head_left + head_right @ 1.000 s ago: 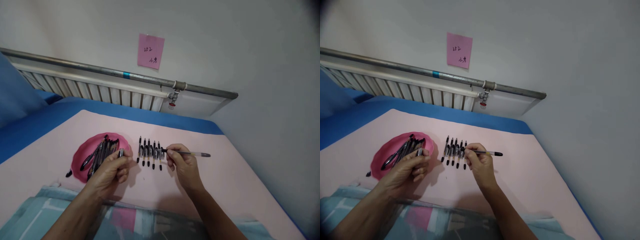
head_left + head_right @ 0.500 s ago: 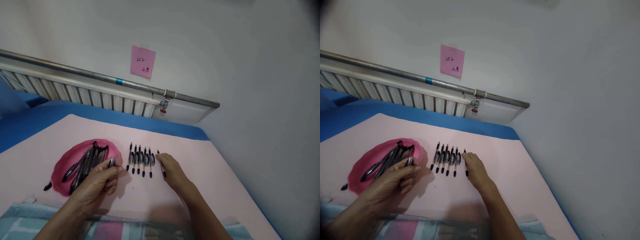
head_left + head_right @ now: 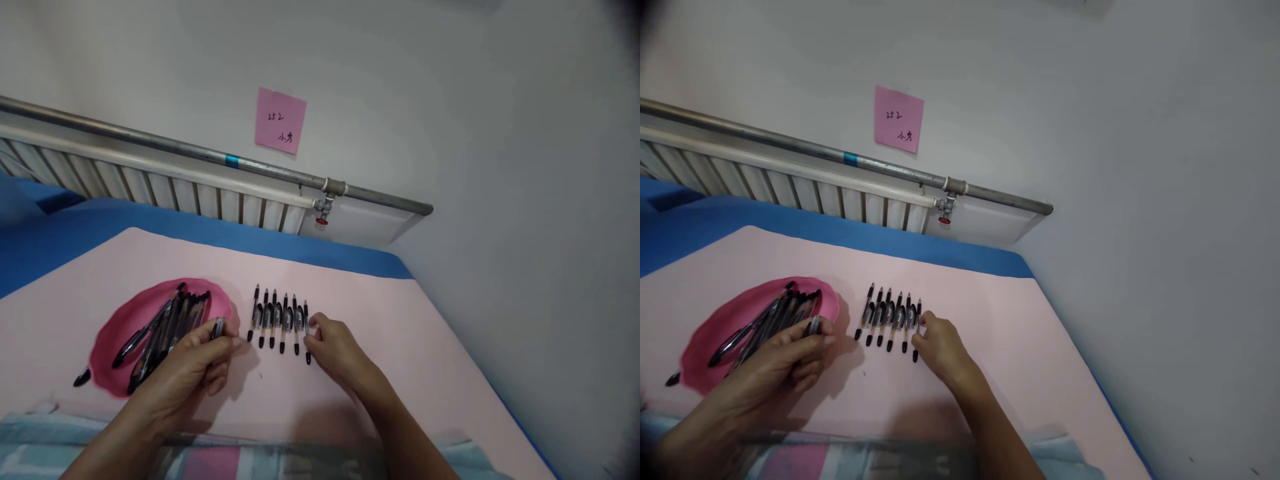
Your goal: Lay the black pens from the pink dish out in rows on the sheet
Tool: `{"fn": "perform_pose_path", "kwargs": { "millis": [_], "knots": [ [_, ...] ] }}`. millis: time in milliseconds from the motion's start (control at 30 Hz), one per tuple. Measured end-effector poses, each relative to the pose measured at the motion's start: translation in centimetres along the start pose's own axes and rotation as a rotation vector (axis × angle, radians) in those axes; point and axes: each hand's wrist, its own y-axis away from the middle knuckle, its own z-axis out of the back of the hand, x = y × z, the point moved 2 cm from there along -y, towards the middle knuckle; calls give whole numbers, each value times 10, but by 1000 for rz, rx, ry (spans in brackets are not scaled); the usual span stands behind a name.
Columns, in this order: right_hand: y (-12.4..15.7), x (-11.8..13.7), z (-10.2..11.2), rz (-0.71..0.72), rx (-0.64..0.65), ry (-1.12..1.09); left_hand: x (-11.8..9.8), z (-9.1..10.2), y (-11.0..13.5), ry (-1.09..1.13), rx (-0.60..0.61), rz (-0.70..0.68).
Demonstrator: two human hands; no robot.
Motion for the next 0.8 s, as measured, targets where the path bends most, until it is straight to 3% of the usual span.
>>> {"fn": "perform_pose_path", "kwargs": {
  "millis": [267,800],
  "knots": [
    [-4,0,-6,-127,-9,-67,2,-1,-2,-14,-31,16],
    [-8,-2,-10,-107,-33,-67,3,-1,-3,-28,-11,30]
  ]
}}
